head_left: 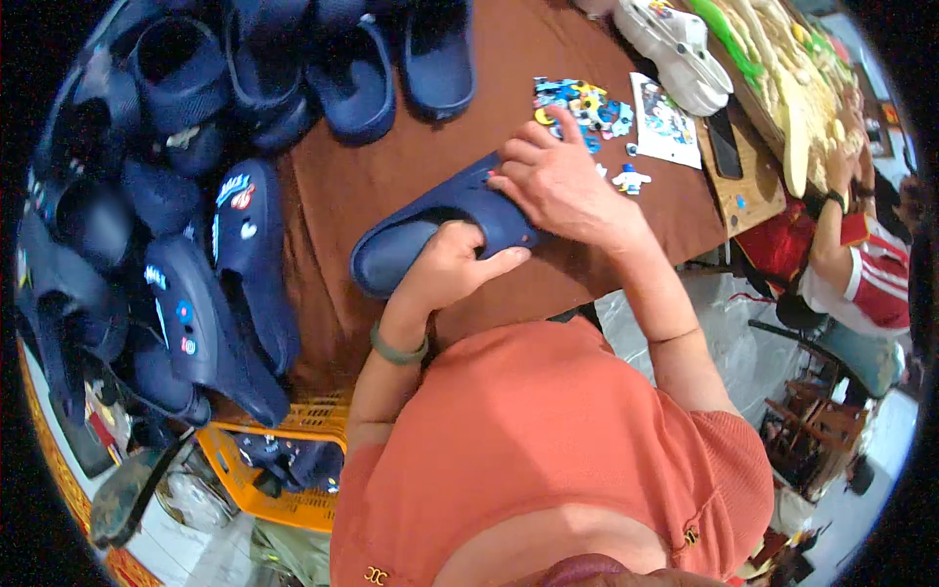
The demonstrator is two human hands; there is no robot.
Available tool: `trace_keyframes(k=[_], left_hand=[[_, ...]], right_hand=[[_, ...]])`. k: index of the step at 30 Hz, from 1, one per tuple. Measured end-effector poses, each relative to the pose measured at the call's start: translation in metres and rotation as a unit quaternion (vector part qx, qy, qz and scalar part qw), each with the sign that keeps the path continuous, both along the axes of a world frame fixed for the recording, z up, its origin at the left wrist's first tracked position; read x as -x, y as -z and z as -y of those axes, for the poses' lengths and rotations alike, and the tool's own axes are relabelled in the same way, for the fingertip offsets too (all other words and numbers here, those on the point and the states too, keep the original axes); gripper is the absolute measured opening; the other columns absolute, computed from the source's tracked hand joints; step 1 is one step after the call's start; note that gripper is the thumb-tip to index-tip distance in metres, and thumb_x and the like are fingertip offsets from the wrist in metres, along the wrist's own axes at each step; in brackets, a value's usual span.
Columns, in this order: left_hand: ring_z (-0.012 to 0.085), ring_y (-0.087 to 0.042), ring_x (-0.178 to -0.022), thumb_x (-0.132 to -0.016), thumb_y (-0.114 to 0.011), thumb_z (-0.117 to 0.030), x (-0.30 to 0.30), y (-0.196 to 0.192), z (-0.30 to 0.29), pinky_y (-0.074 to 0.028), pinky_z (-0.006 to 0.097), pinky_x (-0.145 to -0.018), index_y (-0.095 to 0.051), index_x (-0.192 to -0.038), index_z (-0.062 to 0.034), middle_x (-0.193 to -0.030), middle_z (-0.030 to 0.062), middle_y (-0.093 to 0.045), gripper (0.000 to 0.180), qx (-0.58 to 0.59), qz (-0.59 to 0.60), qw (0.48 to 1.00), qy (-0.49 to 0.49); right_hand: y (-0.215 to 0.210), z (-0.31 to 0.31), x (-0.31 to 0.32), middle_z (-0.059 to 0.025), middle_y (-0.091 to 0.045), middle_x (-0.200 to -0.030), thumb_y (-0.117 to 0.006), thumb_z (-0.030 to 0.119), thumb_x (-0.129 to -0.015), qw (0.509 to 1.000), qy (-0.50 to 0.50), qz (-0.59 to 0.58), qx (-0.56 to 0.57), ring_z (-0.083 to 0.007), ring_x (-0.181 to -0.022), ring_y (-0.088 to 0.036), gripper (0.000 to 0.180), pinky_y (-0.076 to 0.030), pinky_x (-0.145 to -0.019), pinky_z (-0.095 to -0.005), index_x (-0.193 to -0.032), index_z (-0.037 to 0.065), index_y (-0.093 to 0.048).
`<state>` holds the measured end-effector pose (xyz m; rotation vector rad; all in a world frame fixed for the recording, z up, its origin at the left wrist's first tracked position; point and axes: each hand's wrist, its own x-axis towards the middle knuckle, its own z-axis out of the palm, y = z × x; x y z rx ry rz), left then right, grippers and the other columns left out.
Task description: Attaching decorative charms to the holes of rubber clogs.
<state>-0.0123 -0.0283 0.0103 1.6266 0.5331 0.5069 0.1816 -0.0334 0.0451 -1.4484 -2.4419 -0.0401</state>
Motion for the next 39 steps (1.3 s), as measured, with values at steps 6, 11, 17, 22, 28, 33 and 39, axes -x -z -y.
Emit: trace_keyframes(k=[6,11,17,22,28,33,39], left_hand=[[0.0106,-0.06,-0.082,-0.079,-0.072,-0.013,0.003,0.002,0.0,-0.048,0.026,-0.075,-0.066,-0.096,-0.0011,-0.089,0.0008,-0.067,0.022,0.07,-0.041,0.997,-0.016],[0.0095,-0.059,-0.082,-0.079,-0.072,-0.014,0.0,-0.001,-0.002,-0.047,0.024,-0.075,-0.066,-0.096,-0.0008,-0.09,0.0003,-0.066,0.022,0.088,-0.064,0.994,-0.001],[0.0079,-0.053,-0.075,-0.081,-0.068,-0.014,-0.003,-0.008,0.001,-0.045,0.025,-0.068,-0.064,-0.091,0.0014,-0.08,-0.0017,-0.061,0.019,0.098,0.025,0.995,-0.011],[0.0068,-0.048,-0.073,-0.082,-0.068,-0.014,0.001,-0.011,-0.001,-0.043,0.025,-0.066,-0.062,-0.089,0.001,-0.078,-0.0038,-0.057,0.017,0.114,-0.014,0.993,0.033],[0.006,-0.047,-0.073,-0.082,-0.068,-0.014,0.001,-0.009,-0.001,-0.042,0.025,-0.066,-0.062,-0.09,0.0007,-0.079,-0.0043,-0.056,0.018,0.111,0.004,0.993,0.031],[0.0072,-0.049,-0.076,-0.083,-0.068,-0.016,0.001,-0.014,-0.001,-0.043,0.025,-0.07,-0.063,-0.094,0.0019,-0.081,-0.0024,-0.059,0.022,0.104,-0.008,0.994,0.035],[0.0082,-0.05,-0.079,-0.083,-0.068,-0.017,-0.001,-0.011,0.0,-0.044,0.026,-0.073,-0.064,-0.093,0.0033,-0.084,-0.0012,-0.061,0.023,0.093,-0.017,0.995,0.018]], right_hand=[[0.008,0.007,0.009,-0.0021,-0.057,-0.085,-0.064,0.02,-0.082,0.998,0.038,-0.009,-0.042,-0.0195,-0.091,-0.054,0.012,-0.03,-0.1,-0.0461,-0.077,0.009,-0.065],[0.019,0.0,-0.005,-0.0062,-0.058,-0.09,-0.061,0.02,-0.083,0.991,0.052,-0.127,-0.012,-0.0243,-0.09,-0.054,0.013,-0.036,-0.085,-0.0419,-0.092,0.011,-0.064],[0.02,-0.011,-0.011,-0.0073,-0.06,-0.094,-0.06,0.017,-0.084,0.983,-0.022,-0.173,0.064,-0.0263,-0.092,-0.055,0.016,-0.04,-0.081,-0.0377,-0.096,0.009,-0.066],[0.016,-0.017,-0.011,-0.0082,-0.064,-0.092,-0.062,0.016,-0.082,0.973,-0.056,-0.212,0.077,-0.0279,-0.092,-0.058,0.014,-0.044,-0.081,-0.0383,-0.089,0.005,-0.065],[0.011,-0.027,-0.026,-0.0089,-0.067,-0.095,-0.064,0.009,-0.083,0.944,-0.11,-0.247,0.188,-0.0265,-0.096,-0.061,0.01,-0.046,-0.086,-0.0355,-0.09,0.003,-0.066],[0.005,-0.03,-0.038,-0.0056,-0.067,-0.101,-0.063,0.006,-0.079,0.937,-0.131,-0.237,0.22,-0.0244,-0.1,-0.061,0.013,-0.045,-0.09,-0.0361,-0.091,0.007,-0.067],[0.006,-0.004,-0.079,-0.0075,-0.065,-0.109,-0.063,0.001,-0.08,0.861,0.086,-0.456,0.207,-0.0182,-0.111,-0.056,0.021,-0.04,-0.099,-0.0338,-0.101,0.0,-0.066]])
